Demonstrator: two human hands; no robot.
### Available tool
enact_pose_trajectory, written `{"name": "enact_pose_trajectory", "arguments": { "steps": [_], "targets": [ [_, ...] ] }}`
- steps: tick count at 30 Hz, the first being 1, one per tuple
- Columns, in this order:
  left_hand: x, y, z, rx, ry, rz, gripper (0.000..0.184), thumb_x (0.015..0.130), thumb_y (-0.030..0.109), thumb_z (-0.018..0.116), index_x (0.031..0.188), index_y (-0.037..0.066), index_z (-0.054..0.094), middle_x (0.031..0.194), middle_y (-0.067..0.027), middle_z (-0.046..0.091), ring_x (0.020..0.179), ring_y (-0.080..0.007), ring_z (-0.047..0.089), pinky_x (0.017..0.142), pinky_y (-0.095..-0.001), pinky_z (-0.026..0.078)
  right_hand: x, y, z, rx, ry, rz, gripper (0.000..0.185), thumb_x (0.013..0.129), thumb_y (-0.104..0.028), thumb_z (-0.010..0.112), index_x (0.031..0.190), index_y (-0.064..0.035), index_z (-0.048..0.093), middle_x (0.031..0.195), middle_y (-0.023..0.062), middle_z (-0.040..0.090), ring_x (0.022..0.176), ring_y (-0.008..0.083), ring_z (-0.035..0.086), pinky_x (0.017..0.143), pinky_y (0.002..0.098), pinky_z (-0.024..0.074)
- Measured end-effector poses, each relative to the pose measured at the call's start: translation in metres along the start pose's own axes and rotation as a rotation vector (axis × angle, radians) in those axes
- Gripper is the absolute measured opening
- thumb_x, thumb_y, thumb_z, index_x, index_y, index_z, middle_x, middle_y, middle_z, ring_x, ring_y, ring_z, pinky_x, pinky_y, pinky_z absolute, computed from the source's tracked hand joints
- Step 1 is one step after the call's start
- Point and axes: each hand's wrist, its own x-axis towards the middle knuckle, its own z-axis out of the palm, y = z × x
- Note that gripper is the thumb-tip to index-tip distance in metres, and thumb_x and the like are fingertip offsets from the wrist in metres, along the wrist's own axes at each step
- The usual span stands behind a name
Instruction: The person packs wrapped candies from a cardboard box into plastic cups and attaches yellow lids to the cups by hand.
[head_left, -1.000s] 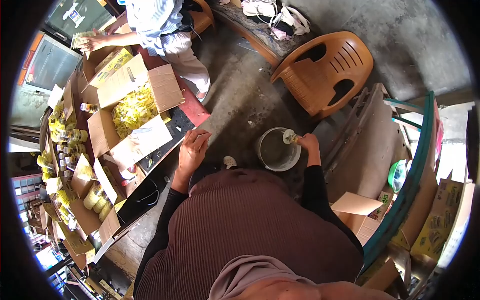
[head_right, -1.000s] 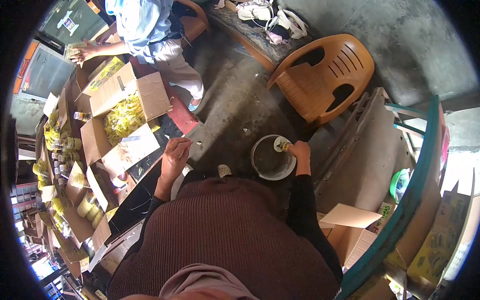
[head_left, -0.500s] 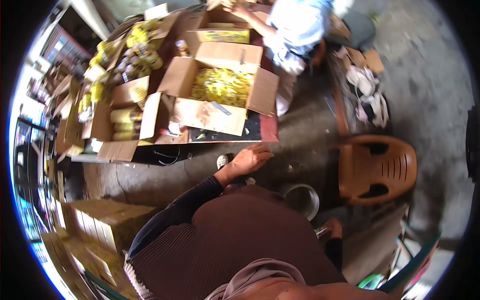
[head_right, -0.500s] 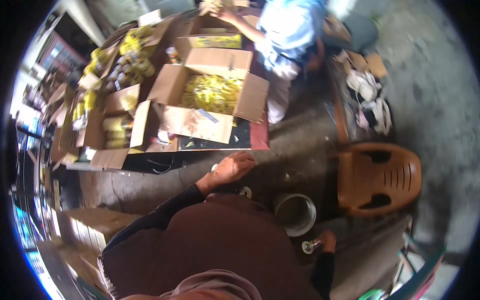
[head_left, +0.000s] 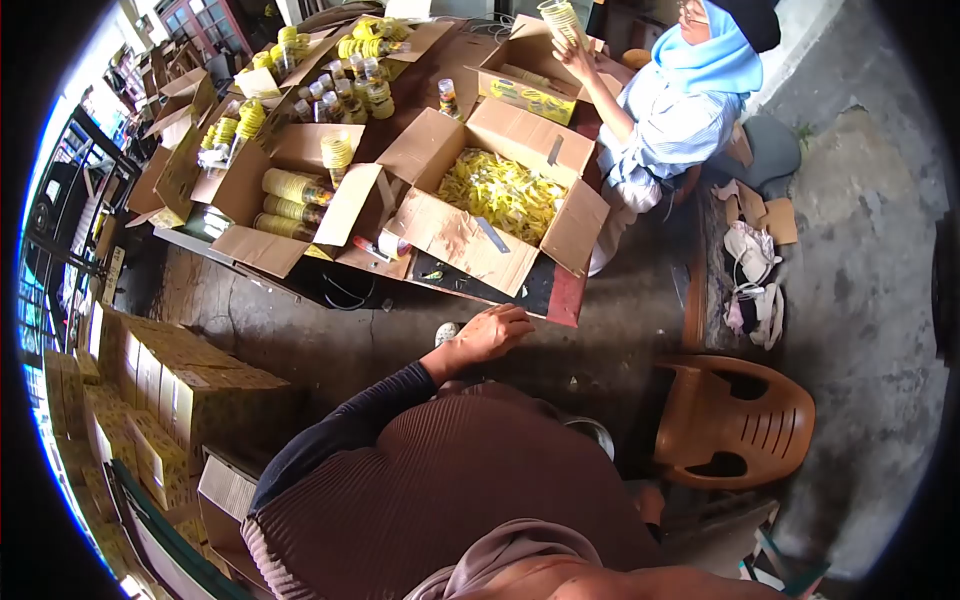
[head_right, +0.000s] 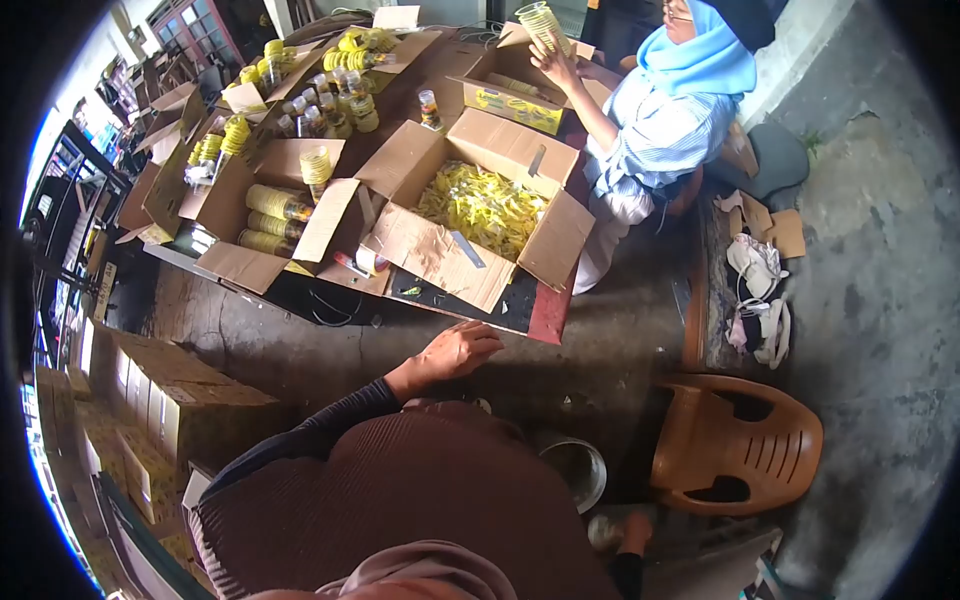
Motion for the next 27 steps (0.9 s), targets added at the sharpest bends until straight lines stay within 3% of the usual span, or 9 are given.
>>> {"name": "enact_pose_trajectory", "arguments": {
  "steps": [3, 5, 9, 11, 13, 17, 21, 24, 27],
  "targets": [
    [-0.008, -0.002, -0.003, 0.010, 0.006, -0.023, 0.019, 0.082, 0.009, 0.063, 0.100, 0.003, 0.064, 0.100, -0.0104, 0.062, 0.095, -0.0280, 0.061, 0.083, -0.0372, 0.049, -0.020, -0.007, -0.016, -0.002, -0.143, -0.033, 0.036, 0.064, -0.038, 0.080, 0.088, -0.0116, 0.073, 0.104, 0.0139, 0.068, 0.098, 0.0293, 0.066, 0.075, 0.0453, 0.0547],
    [-0.014, -0.001, 0.000, 0.017, 0.021, -0.040, 0.019, 0.082, 0.010, 0.063, 0.100, 0.004, 0.064, 0.099, -0.0096, 0.062, 0.094, -0.0279, 0.061, 0.082, -0.0376, 0.049, -0.005, -0.003, 0.007, 0.116, 0.254, -0.043, 0.035, 0.066, -0.035, 0.079, 0.091, -0.0122, 0.071, 0.099, 0.0156, 0.068, 0.095, 0.0326, 0.066, 0.076, 0.0455, 0.0540],
    [-0.018, -0.002, 0.001, 0.000, -0.004, -0.054, 0.020, 0.083, 0.011, 0.062, 0.101, 0.005, 0.064, 0.098, -0.0092, 0.061, 0.094, -0.0282, 0.060, 0.081, -0.0383, 0.049, 0.018, 0.002, 0.019, 0.102, 0.349, -0.266, 0.038, 0.069, -0.034, 0.076, 0.096, -0.0088, 0.068, 0.094, 0.0187, 0.067, 0.093, 0.0361, 0.065, 0.079, 0.0450, 0.0528],
    [-0.021, 0.001, 0.002, -0.003, -0.023, -0.079, 0.021, 0.083, 0.012, 0.063, 0.103, 0.005, 0.063, 0.098, -0.0096, 0.061, 0.095, -0.0287, 0.060, 0.081, -0.0386, 0.050, 0.033, -0.028, -0.016, 0.402, 0.381, -0.151, 0.042, 0.070, -0.036, 0.075, 0.099, -0.0061, 0.067, 0.098, 0.0199, 0.064, 0.096, 0.0369, 0.062, 0.080, 0.0445, 0.0515],
    [-0.021, 0.001, 0.007, -0.046, -0.042, -0.095, 0.022, 0.083, 0.013, 0.063, 0.104, 0.005, 0.064, 0.099, -0.0097, 0.061, 0.096, -0.0292, 0.060, 0.082, -0.0388, 0.049, 0.011, -0.063, -0.076, 0.687, 0.385, -0.211, 0.040, 0.072, -0.032, 0.075, 0.101, -0.0051, 0.066, 0.107, 0.0201, 0.060, 0.100, 0.0362, 0.060, 0.083, 0.0425, 0.0498],
    [-0.009, 0.010, 0.004, -0.210, -0.079, -0.167, 0.035, 0.084, 0.022, 0.067, 0.114, 0.005, 0.061, 0.109, -0.0130, 0.061, 0.103, -0.0333, 0.058, 0.087, -0.0399, 0.049, -0.053, -0.154, -0.189, 1.101, 0.687, -0.506, 0.031, 0.077, -0.015, 0.074, 0.105, -0.0042, 0.065, 0.107, 0.0147, 0.059, 0.097, 0.0251, 0.060, 0.085, 0.0362, 0.0479],
    [0.006, 0.008, 0.009, -0.105, -0.054, -0.172, 0.064, 0.079, 0.030, 0.074, 0.131, 0.002, 0.048, 0.121, -0.0177, 0.057, 0.112, -0.0338, 0.056, 0.094, -0.0389, 0.047, -0.087, -0.231, -0.260, 1.709, 0.358, -0.916, 0.038, 0.087, -0.005, 0.065, 0.123, -0.0035, 0.052, 0.118, 0.0098, 0.057, 0.105, 0.0203, 0.058, 0.089, 0.0320, 0.0489],
    [0.027, 0.018, -0.018, -0.531, -0.025, -0.275, 0.099, 0.072, 0.033, 0.083, 0.142, -0.006, 0.025, 0.131, -0.0212, 0.049, 0.124, -0.0258, 0.049, 0.100, -0.0378, 0.042, -0.115, -0.278, -0.296, 1.926, 0.148, -1.073, 0.039, 0.090, -0.003, 0.060, 0.125, -0.0013, 0.046, 0.119, 0.0098, 0.056, 0.109, 0.0209, 0.057, 0.090, 0.0325, 0.0494],
    [0.039, 0.019, -0.030, -0.924, 0.121, -0.324, 0.097, 0.068, 0.019, 0.086, 0.143, 0.000, 0.026, 0.132, -0.0124, 0.048, 0.123, -0.0207, 0.047, 0.101, -0.0339, 0.042, -0.105, -0.311, -0.301, 1.967, -0.070, -1.213, 0.034, 0.091, -0.004, 0.059, 0.122, -0.0009, 0.046, 0.118, 0.0093, 0.057, 0.109, 0.0196, 0.057, 0.089, 0.0322, 0.0496]
  ]
}}
